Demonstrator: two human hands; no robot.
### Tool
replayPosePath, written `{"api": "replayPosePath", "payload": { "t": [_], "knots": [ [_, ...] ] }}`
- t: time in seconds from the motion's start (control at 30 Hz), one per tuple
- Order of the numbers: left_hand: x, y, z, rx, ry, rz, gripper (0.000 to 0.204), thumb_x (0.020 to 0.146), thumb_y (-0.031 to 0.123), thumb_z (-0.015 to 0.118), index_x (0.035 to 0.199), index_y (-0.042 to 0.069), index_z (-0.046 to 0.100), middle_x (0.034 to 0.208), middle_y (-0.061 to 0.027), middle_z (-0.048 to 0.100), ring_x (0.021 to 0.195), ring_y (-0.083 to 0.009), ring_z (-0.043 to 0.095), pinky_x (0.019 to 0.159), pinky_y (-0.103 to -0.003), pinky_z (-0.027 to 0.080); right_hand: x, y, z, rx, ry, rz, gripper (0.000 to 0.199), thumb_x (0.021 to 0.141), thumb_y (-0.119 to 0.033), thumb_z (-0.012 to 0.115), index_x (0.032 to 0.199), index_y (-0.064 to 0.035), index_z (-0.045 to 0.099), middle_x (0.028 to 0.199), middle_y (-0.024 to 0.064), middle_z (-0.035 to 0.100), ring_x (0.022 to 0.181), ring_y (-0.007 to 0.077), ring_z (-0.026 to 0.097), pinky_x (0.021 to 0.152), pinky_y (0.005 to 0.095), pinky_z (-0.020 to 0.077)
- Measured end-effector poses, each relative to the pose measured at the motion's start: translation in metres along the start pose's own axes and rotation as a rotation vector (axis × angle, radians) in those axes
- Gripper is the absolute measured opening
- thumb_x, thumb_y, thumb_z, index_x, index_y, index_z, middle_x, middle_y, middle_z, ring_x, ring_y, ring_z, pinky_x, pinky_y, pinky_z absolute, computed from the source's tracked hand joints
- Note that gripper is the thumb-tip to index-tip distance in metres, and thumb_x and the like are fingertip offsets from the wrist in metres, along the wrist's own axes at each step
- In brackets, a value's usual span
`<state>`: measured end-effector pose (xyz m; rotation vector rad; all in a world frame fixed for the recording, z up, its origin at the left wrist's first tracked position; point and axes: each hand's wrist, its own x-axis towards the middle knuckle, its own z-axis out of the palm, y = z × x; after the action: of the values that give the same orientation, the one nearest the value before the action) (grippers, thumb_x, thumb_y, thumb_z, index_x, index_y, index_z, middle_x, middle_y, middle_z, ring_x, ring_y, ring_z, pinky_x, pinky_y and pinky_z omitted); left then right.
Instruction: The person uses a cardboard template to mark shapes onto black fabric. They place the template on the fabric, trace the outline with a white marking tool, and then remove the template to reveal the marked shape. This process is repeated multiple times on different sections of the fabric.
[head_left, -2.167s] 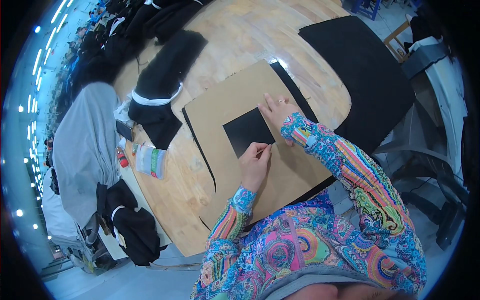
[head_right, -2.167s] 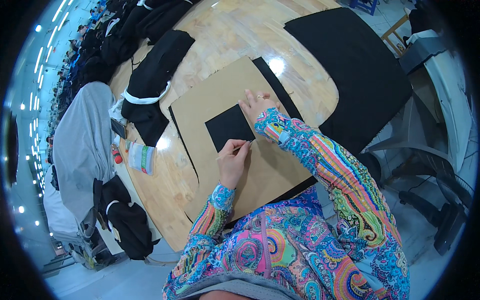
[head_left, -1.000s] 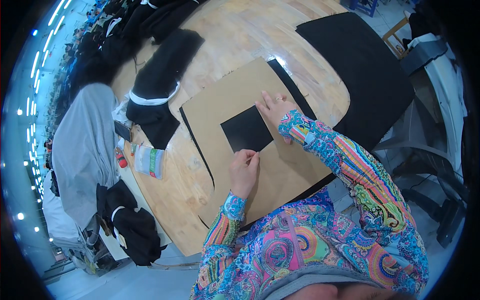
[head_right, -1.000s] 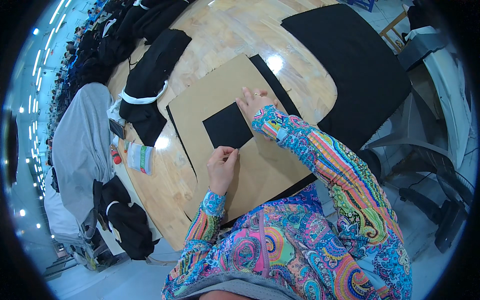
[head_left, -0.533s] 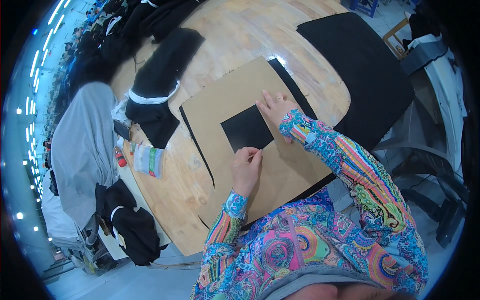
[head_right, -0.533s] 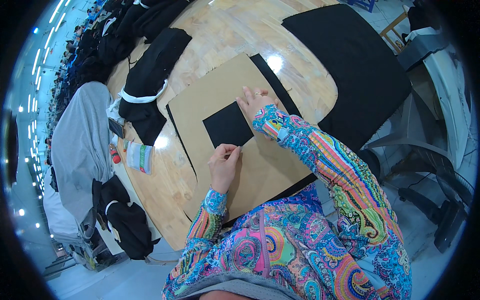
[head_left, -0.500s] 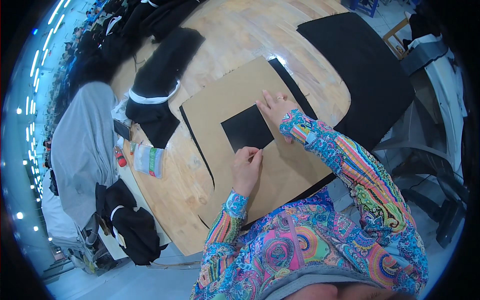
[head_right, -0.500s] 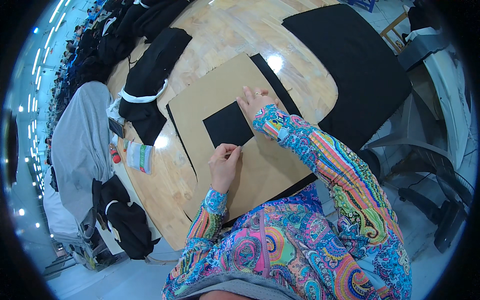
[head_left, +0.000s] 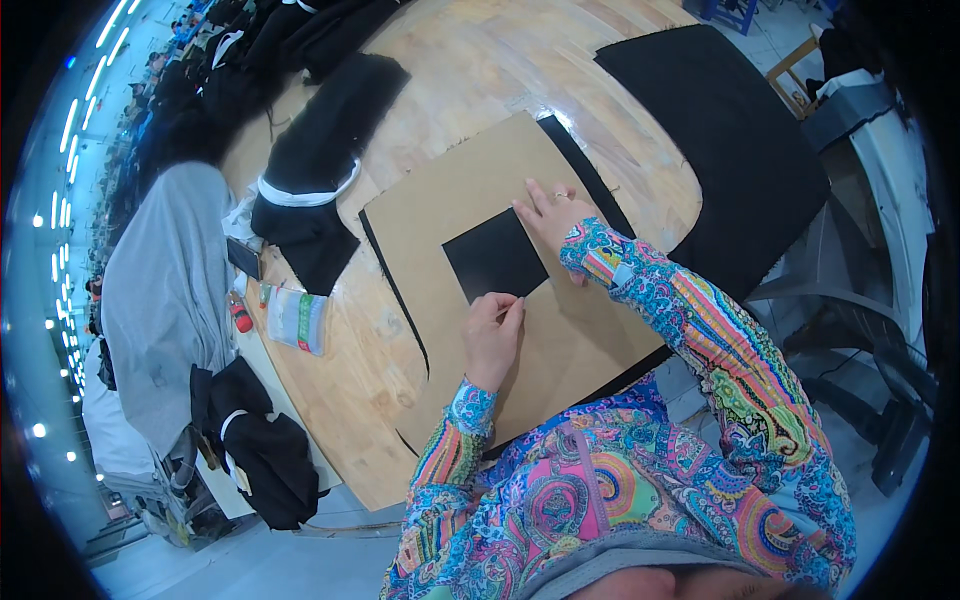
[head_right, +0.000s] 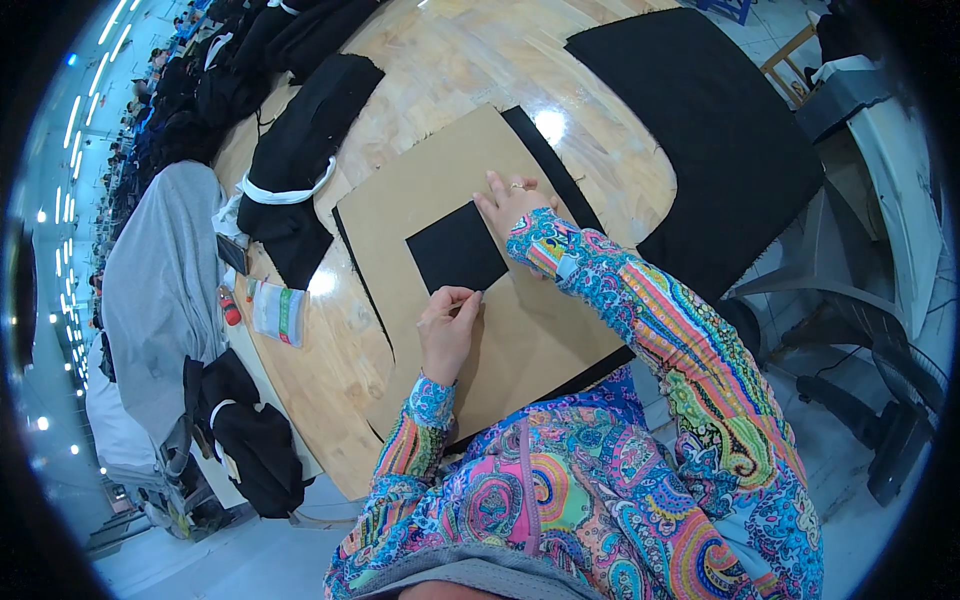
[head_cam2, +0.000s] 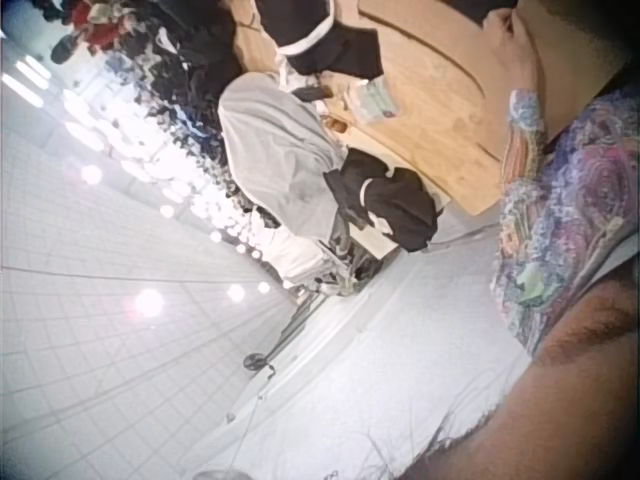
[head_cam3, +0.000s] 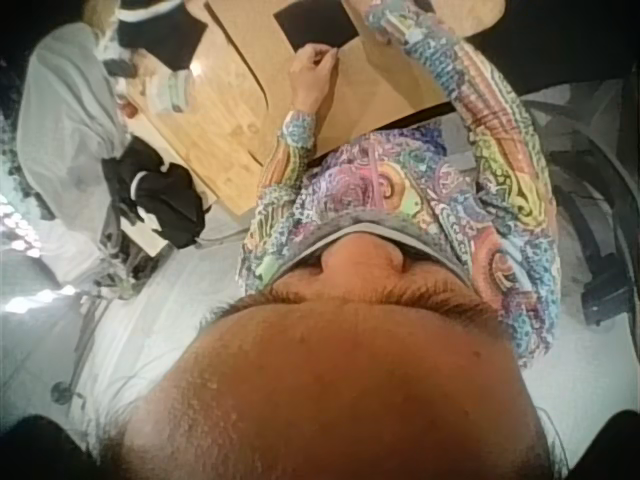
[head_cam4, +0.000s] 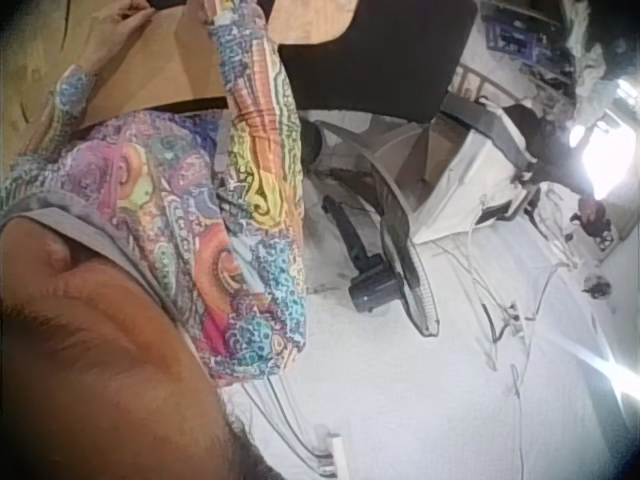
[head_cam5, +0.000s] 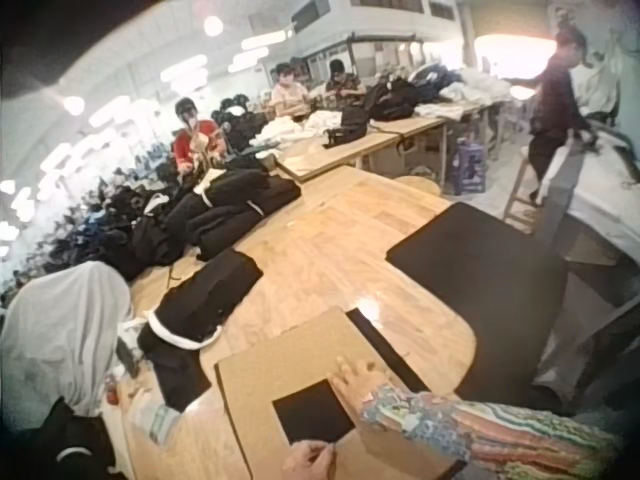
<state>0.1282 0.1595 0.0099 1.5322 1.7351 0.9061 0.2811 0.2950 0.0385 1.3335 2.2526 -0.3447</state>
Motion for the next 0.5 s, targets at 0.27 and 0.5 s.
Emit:
{"api": "replayPosePath", "payload": {
  "t": [0.27,0.5],
  "knots": [
    [-0.005,0.008,-0.014,-0.037,-0.012,-0.067,0.012,0.083,0.012,0.066,0.084,0.0,0.063,0.078,-0.0112,0.06,0.07,-0.0219,0.063,0.065,-0.03,0.051,0.0,0.002,0.0,-0.006,-0.019,-0.021,0.132,0.041,-0.016,0.092,0.148,-0.0222,0.015,0.152,0.015,0.007,0.123,0.0397,0.036,0.08,0.047,0.0551],
    [-0.005,0.003,-0.011,-0.053,-0.024,-0.086,0.013,0.082,0.012,0.066,0.084,0.0,0.063,0.081,-0.0121,0.062,0.072,-0.0219,0.065,0.066,-0.03,0.051,0.003,0.003,0.002,-0.019,-0.003,-0.024,0.122,0.049,-0.017,0.088,0.147,-0.0221,0.016,0.152,0.015,0.008,0.123,0.0402,0.037,0.076,0.0472,0.0561]
  ]
}}
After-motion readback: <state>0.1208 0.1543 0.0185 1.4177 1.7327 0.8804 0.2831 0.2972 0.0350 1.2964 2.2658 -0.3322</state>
